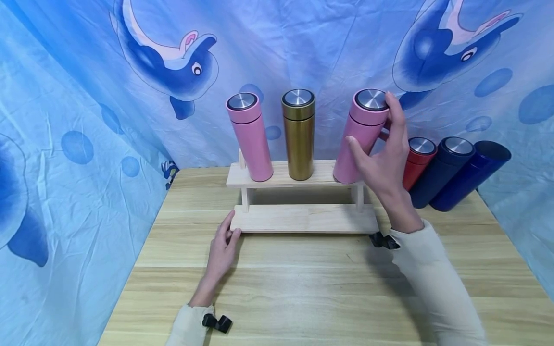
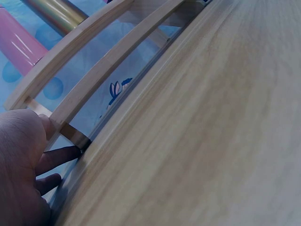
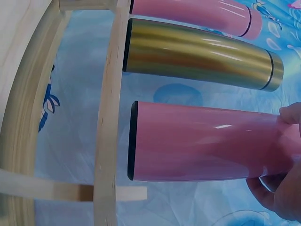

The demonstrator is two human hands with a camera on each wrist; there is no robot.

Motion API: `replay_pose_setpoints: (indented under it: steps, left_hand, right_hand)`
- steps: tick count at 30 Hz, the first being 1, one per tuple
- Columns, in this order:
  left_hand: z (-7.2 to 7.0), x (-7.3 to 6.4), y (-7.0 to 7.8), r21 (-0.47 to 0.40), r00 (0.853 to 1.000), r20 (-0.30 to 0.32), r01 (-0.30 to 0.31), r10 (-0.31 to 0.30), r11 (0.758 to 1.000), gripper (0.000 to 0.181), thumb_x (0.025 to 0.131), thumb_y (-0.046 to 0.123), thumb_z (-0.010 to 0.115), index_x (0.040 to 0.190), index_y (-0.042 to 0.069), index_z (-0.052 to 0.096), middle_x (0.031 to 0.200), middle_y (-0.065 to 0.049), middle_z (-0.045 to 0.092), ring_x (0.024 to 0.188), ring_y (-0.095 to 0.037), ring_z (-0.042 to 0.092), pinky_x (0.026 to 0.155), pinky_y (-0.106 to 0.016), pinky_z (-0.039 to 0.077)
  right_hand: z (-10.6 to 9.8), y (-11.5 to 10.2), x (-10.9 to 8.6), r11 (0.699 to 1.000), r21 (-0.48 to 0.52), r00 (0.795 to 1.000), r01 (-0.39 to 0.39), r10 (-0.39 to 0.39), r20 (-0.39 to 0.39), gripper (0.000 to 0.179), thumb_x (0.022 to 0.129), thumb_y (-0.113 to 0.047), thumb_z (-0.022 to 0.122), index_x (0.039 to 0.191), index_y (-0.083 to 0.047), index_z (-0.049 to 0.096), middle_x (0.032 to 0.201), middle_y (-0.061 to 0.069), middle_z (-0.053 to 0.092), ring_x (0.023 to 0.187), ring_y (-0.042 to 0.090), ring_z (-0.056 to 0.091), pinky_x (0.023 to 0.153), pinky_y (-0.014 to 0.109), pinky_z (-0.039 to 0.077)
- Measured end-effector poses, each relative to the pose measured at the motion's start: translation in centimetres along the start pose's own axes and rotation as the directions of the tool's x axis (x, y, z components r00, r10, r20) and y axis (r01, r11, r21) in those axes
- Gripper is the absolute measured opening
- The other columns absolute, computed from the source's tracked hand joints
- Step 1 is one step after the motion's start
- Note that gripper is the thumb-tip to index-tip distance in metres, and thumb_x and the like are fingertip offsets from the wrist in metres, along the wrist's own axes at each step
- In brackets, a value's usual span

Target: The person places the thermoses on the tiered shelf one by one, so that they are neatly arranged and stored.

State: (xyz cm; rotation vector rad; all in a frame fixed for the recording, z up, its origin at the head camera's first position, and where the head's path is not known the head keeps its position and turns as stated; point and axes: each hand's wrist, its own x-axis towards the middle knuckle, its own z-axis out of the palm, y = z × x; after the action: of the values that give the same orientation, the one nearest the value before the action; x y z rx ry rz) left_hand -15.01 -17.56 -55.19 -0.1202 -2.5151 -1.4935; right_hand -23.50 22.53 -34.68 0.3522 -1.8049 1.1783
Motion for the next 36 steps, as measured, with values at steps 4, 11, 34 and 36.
replay_pose_setpoints:
  steps: [4,11,34,36]
  left_hand:
    - [0.0,0.0,0.1,-0.001,1.0,0.004,0.015,-0.015,1.0,0.061,0.116,0.023,0.062,0.172,0.016,0.041,0.073,0.003,0.052,0.066,-0.016,0.048,0.141,-0.052,0.009]
    - [0.1,0.0,0.0,-0.002,1.0,0.003,0.022,-0.022,1.0,0.061,0.116,0.023,0.062,0.172,0.017,0.042,0.075,0.0,0.059,0.073,-0.017,0.056,0.141,-0.054,0.008]
    - [-0.1,-0.1,0.2,0.009,0.998,0.011,0.059,-0.059,0.998,0.061,0.116,0.025,0.061,0.173,0.019,0.04,0.082,-0.007,0.07,0.12,-0.046,0.071,0.14,-0.059,0.007]
    - [-0.1,-0.1,0.1,0.011,0.999,0.009,0.051,-0.051,0.999,0.061,0.116,0.025,0.061,0.173,0.018,0.04,0.081,-0.006,0.07,0.116,-0.044,0.073,0.14,-0.059,0.007]
  right_hand:
    - [0.9,0.2,0.2,1.0,-0.024,1.0,-0.001,0.001,0.014,0.088,0.09,-0.016,0.089,0.164,-0.003,0.042,0.146,0.006,0.064,0.125,0.013,0.062,0.096,0.016,0.055]
    - [1.7,0.5,0.1,1.0,-0.025,1.0,-0.004,0.004,0.022,0.088,0.09,-0.009,0.089,0.164,-0.003,0.042,0.145,0.013,0.065,0.126,0.011,0.061,0.095,0.015,0.055]
    - [2.1,1.5,0.4,0.994,-0.106,0.992,-0.038,0.05,0.115,0.093,0.097,-0.02,0.084,0.173,-0.016,0.032,0.149,0.018,0.06,0.133,0.016,0.057,0.097,0.017,0.049]
    - [2.0,1.4,0.4,0.994,-0.105,0.991,-0.036,0.049,0.124,0.094,0.097,-0.019,0.084,0.174,-0.015,0.031,0.149,0.019,0.06,0.134,0.017,0.057,0.098,0.017,0.049]
